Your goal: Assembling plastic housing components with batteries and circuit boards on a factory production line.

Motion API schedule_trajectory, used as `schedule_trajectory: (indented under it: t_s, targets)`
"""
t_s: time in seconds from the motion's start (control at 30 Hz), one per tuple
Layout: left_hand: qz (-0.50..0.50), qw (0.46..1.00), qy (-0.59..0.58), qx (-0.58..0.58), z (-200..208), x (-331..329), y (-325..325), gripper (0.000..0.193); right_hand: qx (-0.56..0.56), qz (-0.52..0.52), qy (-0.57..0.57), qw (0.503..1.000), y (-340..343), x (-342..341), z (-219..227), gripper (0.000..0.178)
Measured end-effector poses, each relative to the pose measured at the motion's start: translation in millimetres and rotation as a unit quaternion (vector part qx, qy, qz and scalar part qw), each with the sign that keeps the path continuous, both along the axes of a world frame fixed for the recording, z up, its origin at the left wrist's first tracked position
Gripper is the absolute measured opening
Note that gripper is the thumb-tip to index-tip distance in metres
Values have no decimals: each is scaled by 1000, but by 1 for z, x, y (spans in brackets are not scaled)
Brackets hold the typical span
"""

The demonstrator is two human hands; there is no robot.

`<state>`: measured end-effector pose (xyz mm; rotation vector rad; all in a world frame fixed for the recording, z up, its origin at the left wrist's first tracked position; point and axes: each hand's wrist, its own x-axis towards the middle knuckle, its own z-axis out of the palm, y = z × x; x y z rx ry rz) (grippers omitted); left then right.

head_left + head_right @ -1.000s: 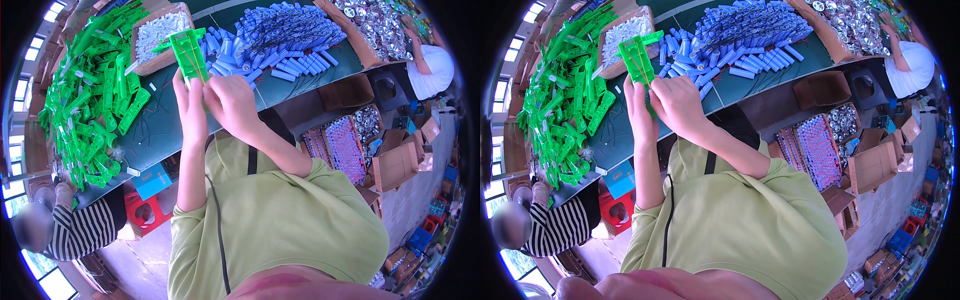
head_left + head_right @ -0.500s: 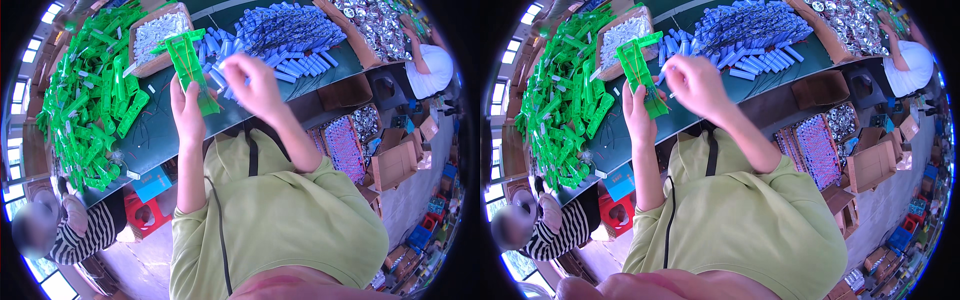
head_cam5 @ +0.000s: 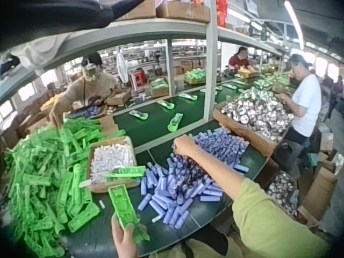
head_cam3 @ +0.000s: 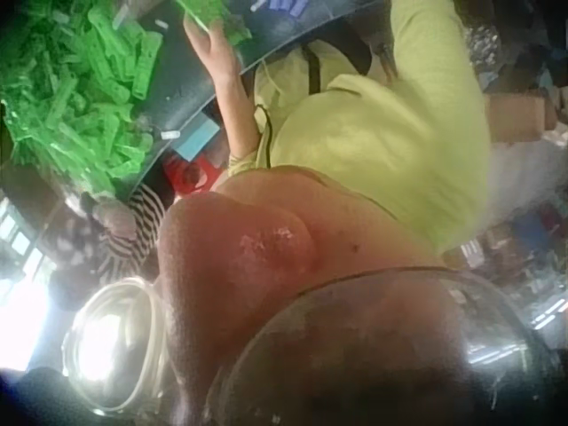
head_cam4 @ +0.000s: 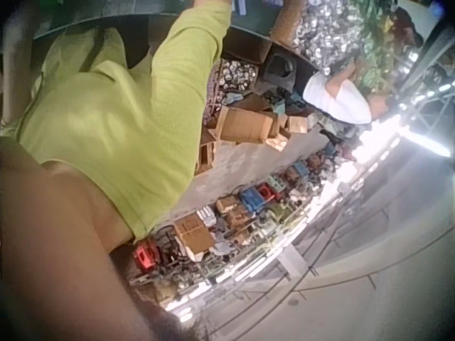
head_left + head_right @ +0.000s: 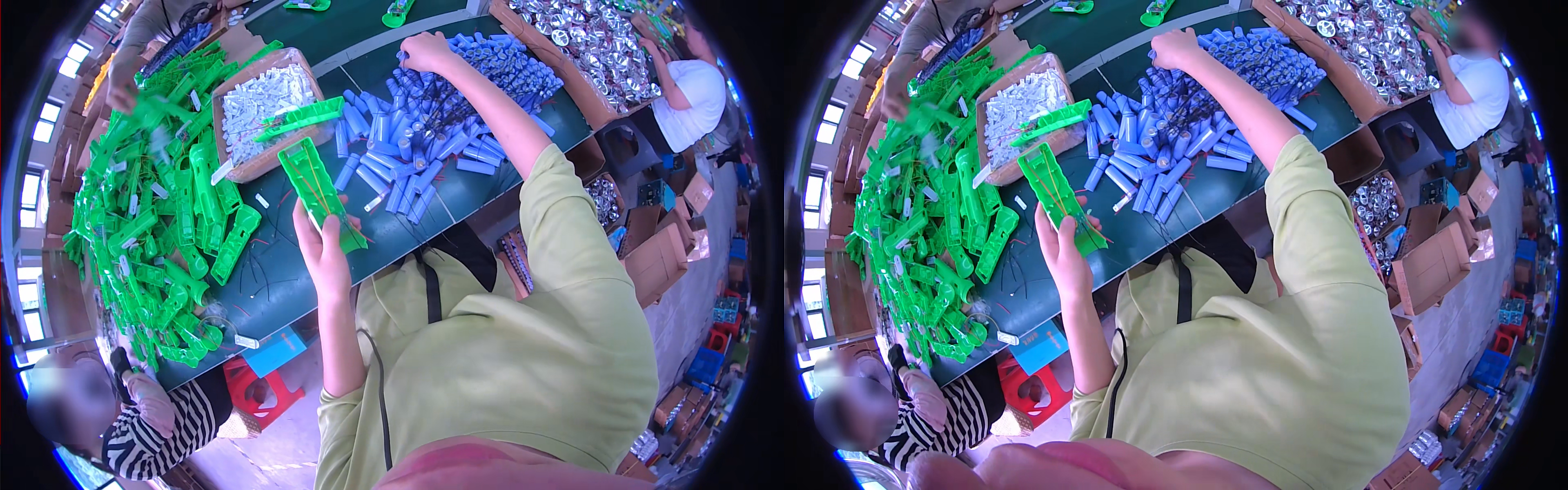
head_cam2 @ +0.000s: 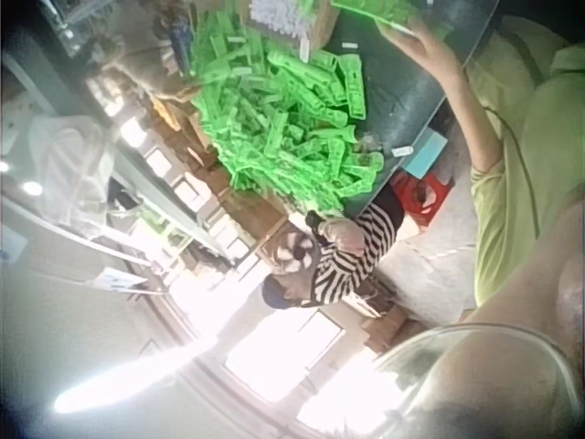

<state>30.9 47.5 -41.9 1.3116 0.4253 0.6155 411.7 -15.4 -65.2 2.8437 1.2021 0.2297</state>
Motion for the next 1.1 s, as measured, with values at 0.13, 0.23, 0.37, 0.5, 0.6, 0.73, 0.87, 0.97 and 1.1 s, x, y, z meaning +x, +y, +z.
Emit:
schedule_trajectory:
  t_s: [0.13,0.23,0.37,0.5,0.6,0.73,0.87,0.97,1.1]
  targets:
    - [-8,1000,12,-5,-4,-2,7,46,123,48,39,991,-7,10,-5,32]
    - [-18,1000,15,-9,-5,1,8,46,305,155,-34,939,-13,0,7,27]
    - [-26,1000,0,-14,6,10,2,47,385,99,146,906,-30,-92,87,39]
    - [-46,998,-36,-19,18,17,-4,48,525,247,312,753,-32,-184,91,21]
    - [-38,998,-58,9,23,18,-14,46,476,287,311,771,-36,-237,92,23]
    - [-15,997,-48,56,24,16,-25,44,543,252,272,754,-30,-252,72,23]
    - [0,991,-10,134,32,11,-33,45,594,213,209,747,-25,-262,68,22]
    - [12,985,-16,172,31,10,-33,45,564,236,163,774,-25,-263,69,19]
    - [0,991,-11,131,28,8,-33,45,567,221,171,775,-19,-266,64,19]
